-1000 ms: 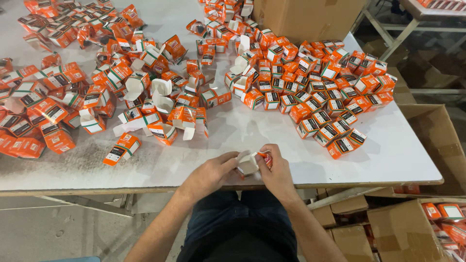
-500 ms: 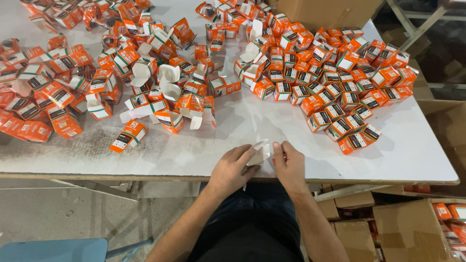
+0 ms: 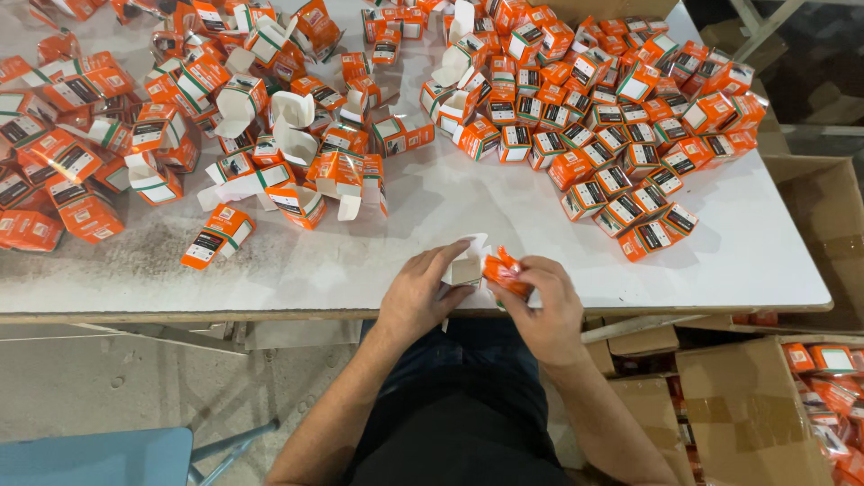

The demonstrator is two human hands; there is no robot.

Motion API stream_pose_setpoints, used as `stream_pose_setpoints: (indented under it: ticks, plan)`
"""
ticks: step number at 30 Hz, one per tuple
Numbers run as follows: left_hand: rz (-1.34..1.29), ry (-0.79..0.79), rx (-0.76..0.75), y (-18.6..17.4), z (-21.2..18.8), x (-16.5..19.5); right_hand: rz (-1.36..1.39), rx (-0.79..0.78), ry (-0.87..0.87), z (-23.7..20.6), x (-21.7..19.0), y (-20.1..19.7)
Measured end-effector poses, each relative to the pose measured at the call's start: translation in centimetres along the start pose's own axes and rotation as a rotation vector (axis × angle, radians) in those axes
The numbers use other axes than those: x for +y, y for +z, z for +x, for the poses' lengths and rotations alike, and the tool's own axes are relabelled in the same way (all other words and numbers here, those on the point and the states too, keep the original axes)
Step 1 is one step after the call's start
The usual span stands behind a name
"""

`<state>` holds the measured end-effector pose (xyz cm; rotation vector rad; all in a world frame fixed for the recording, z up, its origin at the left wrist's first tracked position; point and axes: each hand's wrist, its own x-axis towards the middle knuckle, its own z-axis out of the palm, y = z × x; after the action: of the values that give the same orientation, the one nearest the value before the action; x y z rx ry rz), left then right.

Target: The person picks up flat or collapsed small orange cardboard boxes from a large pile on the table and folds them by hand, pressing the flaps to form open cartons, then places the folded boxes back onto the table pile. The person repeats this folding cycle continuously throughout the episode.

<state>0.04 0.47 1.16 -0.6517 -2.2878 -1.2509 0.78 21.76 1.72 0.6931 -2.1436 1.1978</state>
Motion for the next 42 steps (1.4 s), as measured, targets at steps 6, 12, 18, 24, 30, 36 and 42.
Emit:
stream_pose_setpoints:
  ticks: [6,12,18,24,30,36,42]
  plan:
    - [0.033,0.025,0.023,0.4,-0.3,-0.5,-0.314,-0.301,-0.251,4.8,-1.6,2.3]
    - [0.135,0.077,0.06,1.0,-0.4,-0.8,-0.25,-0.306,-0.248,4.1,-3.0,-0.1]
    - [0.063,0.085,0.063,0.8,-0.2,-0.6,-0.266,-0.347,-0.322,4.5,-1.3,0.0]
    - [0.07,0.036,0.044,0.4,0.0,0.1,-0.331,-0.331,-0.27,5.4,0.1,1.4]
    - [0.088,0.066,0.043,0.3,0.3,0.3,-0.411,-0.221,-0.3,4.1,0.2,2.1]
    - [0.089,0.027,0.101,0.6,-0.3,0.4,-0.443,-0.28,-0.297,3.6,-0.2,1.2]
    - [0.173,0.226,0.171,0.1,-0.8,0.7,-0.496,-0.4,-0.182,3.0,0.1,1.3]
